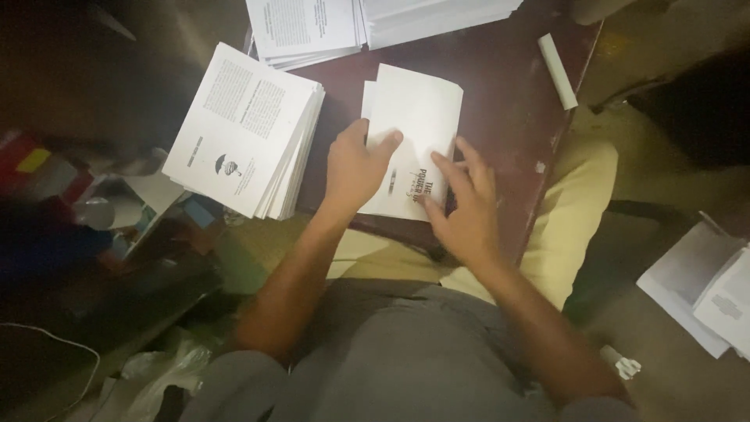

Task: Folding individual sheets of printed paper into smaller sections and stacking them.

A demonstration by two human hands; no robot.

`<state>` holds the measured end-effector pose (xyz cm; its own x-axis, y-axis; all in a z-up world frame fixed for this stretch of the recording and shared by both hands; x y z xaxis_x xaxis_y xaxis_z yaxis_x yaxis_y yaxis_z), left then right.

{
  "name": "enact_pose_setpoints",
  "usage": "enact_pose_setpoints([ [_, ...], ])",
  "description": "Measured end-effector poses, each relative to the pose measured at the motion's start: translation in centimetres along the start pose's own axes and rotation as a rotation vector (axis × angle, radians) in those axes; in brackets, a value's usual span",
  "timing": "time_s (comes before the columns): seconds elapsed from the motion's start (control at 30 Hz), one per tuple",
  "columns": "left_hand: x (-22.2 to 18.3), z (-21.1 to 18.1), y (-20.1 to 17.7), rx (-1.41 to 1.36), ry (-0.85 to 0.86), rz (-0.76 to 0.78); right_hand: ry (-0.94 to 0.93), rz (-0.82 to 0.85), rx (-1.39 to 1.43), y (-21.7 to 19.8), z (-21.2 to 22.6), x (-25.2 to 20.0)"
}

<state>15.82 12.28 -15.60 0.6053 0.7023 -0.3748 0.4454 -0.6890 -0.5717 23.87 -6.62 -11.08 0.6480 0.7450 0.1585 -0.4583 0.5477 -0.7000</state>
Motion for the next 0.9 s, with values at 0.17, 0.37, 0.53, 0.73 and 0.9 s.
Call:
enact_pose_setpoints([
  [0.17, -0.9, -2.4, -0.8, 0.064, 0.016, -0.038, -0.048, 0.123, -0.036, -2.3, -3.6, 5.2],
  [0.37, 0.2, -2.9, -0.1, 0.143, -0.228, 0.019, -0.348, 0.318, 0.045, 0.3, -6.8, 7.1],
  [0.53, 0.6, -3.6, 0.2, 0.139, -0.173, -0.002, -0.382, 0.356, 0.057, -0.1, -7.3, 6.5],
  [0.73, 1.1, -4.3, 0.7, 0.192, -0.172, 0.009, -0.334, 0.391, 0.126, -0.5, -7.3, 6.6],
  [0.9, 1.0, -4.9, 0.8, 0.184, -0.248, 0.016, -0.477, 0.285, 0.124, -1.1, -7.0, 6.7],
])
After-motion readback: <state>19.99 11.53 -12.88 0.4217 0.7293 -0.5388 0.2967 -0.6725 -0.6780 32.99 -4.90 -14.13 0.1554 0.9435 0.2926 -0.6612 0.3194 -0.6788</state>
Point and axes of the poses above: each hand's wrist, its own x-axis towards the middle knuckle, its own y-axis out of the palm, z = x × y, the point moved 9 cm from there along x, towards the middle knuckle, and after that the axes turned 4 degrees about -y, right-handed, at the moved point
